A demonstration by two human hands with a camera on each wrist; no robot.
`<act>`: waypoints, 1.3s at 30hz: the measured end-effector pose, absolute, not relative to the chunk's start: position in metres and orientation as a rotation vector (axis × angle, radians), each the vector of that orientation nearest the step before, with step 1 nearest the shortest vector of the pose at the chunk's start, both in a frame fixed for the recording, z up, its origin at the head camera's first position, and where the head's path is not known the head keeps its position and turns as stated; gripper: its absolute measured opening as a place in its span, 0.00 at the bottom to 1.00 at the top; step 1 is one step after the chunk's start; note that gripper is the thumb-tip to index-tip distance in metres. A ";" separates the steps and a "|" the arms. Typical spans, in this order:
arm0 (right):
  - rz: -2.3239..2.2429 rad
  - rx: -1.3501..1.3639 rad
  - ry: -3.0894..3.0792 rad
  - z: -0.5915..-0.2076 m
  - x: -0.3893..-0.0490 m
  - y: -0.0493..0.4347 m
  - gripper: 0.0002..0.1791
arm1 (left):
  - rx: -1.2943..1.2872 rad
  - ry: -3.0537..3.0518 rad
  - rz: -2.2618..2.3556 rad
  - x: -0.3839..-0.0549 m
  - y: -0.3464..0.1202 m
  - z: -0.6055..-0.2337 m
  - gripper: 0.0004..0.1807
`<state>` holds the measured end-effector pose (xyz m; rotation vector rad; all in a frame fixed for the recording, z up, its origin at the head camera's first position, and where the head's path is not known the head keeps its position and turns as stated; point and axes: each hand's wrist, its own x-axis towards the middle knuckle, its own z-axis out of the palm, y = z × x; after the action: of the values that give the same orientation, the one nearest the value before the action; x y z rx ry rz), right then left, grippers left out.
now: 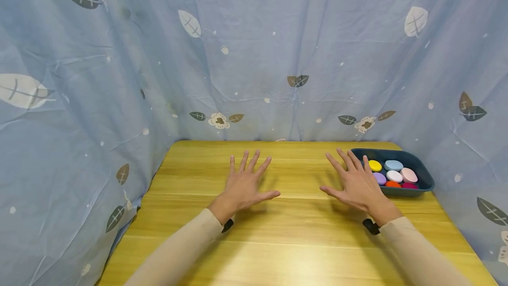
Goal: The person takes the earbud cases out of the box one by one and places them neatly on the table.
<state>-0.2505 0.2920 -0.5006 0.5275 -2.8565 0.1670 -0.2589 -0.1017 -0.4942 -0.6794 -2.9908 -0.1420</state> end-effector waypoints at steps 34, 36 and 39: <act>0.307 -0.053 -2.989 -0.498 -0.234 0.449 0.62 | -1.188 -2.837 -0.102 -0.251 0.050 -0.504 0.52; 0.325 -0.090 -3.005 -0.497 -0.235 0.452 0.63 | -1.199 -2.829 -0.077 -0.251 0.061 -0.505 0.52; 0.349 -0.135 -3.036 -0.496 -0.238 0.455 0.65 | -1.211 -2.827 -0.028 -0.250 0.077 -0.504 0.52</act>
<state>-0.2381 0.4553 -0.4964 -0.1348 -3.0360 0.3491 -0.2502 0.0774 -0.5038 -1.2107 -2.8271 -0.0281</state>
